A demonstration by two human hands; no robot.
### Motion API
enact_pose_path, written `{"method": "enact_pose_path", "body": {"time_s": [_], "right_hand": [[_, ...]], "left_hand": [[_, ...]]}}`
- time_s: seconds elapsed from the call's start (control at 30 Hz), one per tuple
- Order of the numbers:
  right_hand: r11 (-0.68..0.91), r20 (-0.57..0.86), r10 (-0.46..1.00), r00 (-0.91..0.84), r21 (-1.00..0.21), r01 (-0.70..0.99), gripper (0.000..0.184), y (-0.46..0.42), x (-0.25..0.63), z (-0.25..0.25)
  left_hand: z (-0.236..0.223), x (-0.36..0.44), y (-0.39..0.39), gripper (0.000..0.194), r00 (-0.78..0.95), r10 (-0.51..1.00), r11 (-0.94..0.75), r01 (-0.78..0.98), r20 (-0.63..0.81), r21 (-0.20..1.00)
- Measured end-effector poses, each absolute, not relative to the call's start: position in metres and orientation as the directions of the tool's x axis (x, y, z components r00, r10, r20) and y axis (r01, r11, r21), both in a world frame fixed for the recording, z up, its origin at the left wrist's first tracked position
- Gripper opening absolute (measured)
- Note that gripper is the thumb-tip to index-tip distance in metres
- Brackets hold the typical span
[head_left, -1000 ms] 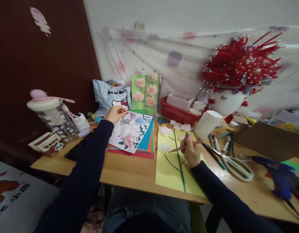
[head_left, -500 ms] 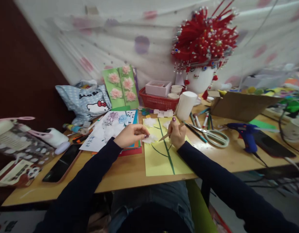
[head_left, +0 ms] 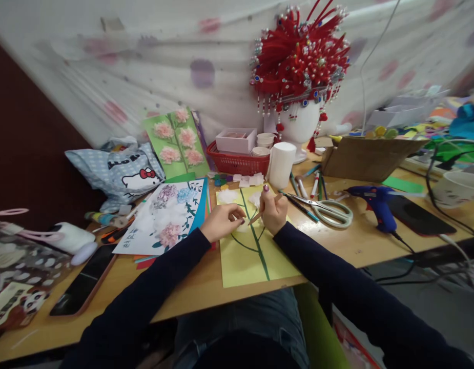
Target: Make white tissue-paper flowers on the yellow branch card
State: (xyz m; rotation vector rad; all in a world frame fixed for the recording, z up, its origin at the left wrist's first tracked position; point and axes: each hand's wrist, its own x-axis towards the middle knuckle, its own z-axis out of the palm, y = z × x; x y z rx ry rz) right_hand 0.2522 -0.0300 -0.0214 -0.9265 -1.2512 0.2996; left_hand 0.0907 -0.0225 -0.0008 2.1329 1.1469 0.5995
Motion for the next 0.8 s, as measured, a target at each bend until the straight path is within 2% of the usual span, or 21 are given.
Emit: {"method": "enact_pose_path", "body": {"time_s": [0.1,0.17,0.33,0.5,0.67,0.73,0.8], "right_hand": [[0.635,0.687,0.599,0.412,-0.721,0.278,0.06,-0.025,0.26,-0.017],[0.641,0.69,0.598,0.407,-0.717,0.274,0.059,-0.024,0.262,-0.017],[0.614,0.729,0.647,0.223,-0.672,0.413,0.059,-0.027,0.255,-0.024],[0.545,0.667,0.731,0.145,-0.698,0.465,0.061,-0.028,0.249,-0.032],[0.483,0.586,0.8,0.128,-0.756,0.441,0.063,-0.027,0.248,-0.032],[0.456,0.555,0.821,0.134,-0.779,0.43,0.064,-0.027,0.247,-0.032],[0.435,0.532,0.835,0.14,-0.795,0.422,0.064,-0.027,0.247,-0.032]], "left_hand": [[-0.001,0.099,-0.019,0.012,0.51,0.857,-0.427,0.619,0.076,0.659],[-0.001,0.102,-0.018,0.013,0.509,0.857,-0.451,0.665,0.08,0.595],[0.002,0.105,-0.019,0.015,0.458,0.882,-0.459,0.78,0.111,0.425],[0.007,0.104,-0.017,0.019,0.411,0.91,-0.389,0.801,0.055,0.456],[0.015,0.084,-0.016,0.019,0.438,0.894,-0.419,0.735,0.098,0.534],[0.017,0.068,-0.021,0.027,0.477,0.871,-0.466,0.724,0.118,0.509],[0.015,0.053,-0.028,0.047,0.511,0.853,-0.502,0.745,0.108,0.439]]}}
